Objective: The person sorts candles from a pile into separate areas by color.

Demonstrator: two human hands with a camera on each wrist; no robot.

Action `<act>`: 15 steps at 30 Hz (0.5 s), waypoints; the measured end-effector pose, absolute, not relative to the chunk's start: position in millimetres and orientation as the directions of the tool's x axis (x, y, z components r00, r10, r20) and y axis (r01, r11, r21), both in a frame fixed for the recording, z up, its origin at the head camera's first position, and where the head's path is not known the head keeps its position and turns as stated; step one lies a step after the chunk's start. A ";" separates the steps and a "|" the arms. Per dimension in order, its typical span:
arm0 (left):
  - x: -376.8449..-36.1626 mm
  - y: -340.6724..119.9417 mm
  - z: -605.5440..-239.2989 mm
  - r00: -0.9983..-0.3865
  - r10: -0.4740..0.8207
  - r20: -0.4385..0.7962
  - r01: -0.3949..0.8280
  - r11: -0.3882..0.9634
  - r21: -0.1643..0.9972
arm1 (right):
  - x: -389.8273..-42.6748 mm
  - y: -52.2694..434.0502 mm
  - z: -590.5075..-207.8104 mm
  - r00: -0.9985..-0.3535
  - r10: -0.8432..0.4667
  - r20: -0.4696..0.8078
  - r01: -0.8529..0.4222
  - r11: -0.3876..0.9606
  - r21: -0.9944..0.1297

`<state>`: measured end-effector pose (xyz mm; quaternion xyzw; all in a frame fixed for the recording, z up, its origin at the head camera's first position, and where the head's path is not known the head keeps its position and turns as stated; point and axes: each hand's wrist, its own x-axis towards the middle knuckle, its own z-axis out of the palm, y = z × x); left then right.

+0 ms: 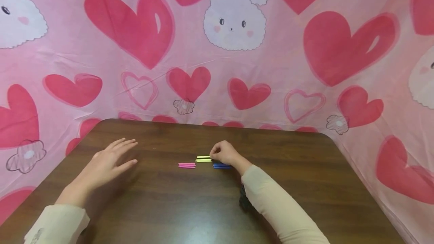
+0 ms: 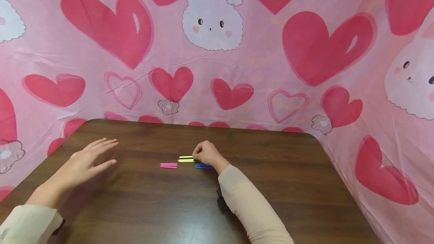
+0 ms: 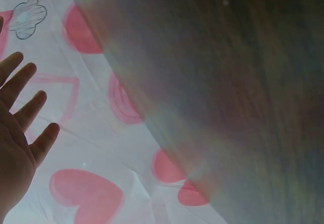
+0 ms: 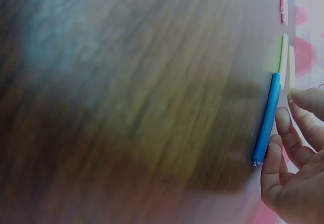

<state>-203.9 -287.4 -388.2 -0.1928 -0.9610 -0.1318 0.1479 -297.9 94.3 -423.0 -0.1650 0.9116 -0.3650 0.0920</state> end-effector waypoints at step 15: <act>-217.2 -289.8 -396.9 -0.936 0.262 0.234 0.317 0.918 0.240 | -291.4 98.0 -417.3 -0.911 -0.410 -0.048 -0.261 0.664 -0.701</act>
